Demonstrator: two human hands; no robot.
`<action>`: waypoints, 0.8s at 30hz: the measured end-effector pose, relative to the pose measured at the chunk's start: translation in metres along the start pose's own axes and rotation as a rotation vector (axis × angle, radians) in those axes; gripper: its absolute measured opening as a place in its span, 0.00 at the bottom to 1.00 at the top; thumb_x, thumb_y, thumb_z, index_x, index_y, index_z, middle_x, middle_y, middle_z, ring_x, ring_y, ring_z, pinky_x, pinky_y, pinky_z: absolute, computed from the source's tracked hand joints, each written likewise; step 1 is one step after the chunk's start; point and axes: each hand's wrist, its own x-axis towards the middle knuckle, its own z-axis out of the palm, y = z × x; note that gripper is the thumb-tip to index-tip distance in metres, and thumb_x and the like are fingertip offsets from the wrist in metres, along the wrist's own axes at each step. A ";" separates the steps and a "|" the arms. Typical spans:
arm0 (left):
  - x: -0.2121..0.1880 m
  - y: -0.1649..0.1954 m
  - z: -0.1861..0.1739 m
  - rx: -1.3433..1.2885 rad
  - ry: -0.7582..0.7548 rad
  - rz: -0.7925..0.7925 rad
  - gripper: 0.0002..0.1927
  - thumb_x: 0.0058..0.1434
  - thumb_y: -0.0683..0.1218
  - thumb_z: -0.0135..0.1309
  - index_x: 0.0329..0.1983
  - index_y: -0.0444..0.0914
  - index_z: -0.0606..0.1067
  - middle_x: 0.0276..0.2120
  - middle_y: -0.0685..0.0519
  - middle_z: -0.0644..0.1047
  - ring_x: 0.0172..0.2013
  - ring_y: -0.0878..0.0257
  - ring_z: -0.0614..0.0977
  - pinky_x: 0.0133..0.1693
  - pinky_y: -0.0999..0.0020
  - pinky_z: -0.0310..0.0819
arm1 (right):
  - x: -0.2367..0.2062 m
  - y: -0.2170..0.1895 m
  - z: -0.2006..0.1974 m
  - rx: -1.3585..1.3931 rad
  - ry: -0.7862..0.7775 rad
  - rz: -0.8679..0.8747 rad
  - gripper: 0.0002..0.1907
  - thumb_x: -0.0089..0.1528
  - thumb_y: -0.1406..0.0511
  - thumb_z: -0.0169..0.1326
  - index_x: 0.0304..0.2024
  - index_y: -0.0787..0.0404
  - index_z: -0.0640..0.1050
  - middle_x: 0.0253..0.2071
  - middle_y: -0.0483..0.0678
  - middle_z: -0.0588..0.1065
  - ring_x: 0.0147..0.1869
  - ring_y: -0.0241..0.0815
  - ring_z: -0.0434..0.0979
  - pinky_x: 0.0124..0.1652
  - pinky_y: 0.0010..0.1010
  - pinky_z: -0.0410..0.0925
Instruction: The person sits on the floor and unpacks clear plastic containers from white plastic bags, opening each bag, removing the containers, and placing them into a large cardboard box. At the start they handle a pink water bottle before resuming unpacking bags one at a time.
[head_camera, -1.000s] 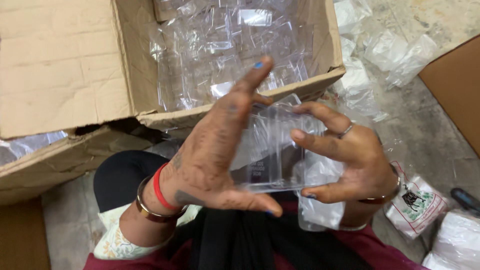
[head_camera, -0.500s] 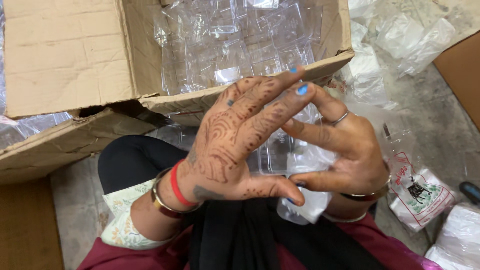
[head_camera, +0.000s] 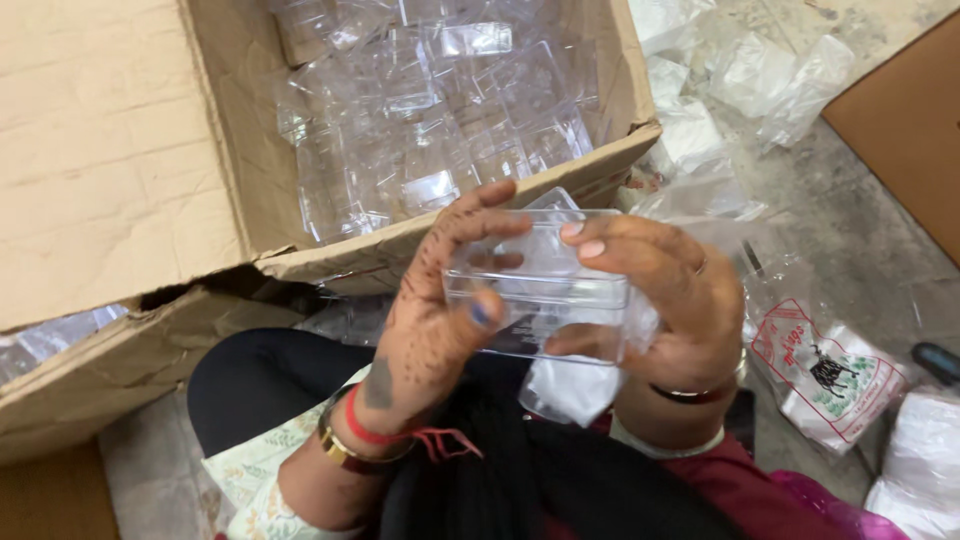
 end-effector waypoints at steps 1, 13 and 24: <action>0.001 0.002 -0.003 0.024 -0.045 -0.024 0.33 0.65 0.62 0.61 0.65 0.38 0.70 0.73 0.47 0.61 0.68 0.59 0.69 0.68 0.59 0.65 | 0.000 0.003 -0.006 0.017 -0.013 0.013 0.38 0.47 0.58 0.76 0.53 0.66 0.73 0.53 0.57 0.77 0.59 0.50 0.81 0.56 0.35 0.76; -0.004 -0.051 -0.014 0.703 0.267 0.318 0.30 0.58 0.47 0.70 0.63 0.40 0.73 0.72 0.47 0.56 0.71 0.50 0.65 0.72 0.55 0.63 | -0.017 0.036 -0.051 -0.085 0.313 0.343 0.30 0.59 0.63 0.68 0.60 0.67 0.73 0.55 0.51 0.78 0.61 0.40 0.78 0.61 0.28 0.69; 0.004 -0.122 -0.017 0.914 0.103 0.499 0.43 0.53 0.62 0.69 0.67 0.43 0.66 0.74 0.36 0.52 0.77 0.37 0.51 0.72 0.37 0.52 | -0.021 0.052 -0.054 -0.213 0.333 0.437 0.21 0.66 0.67 0.66 0.58 0.69 0.76 0.47 0.53 0.79 0.53 0.39 0.80 0.58 0.28 0.70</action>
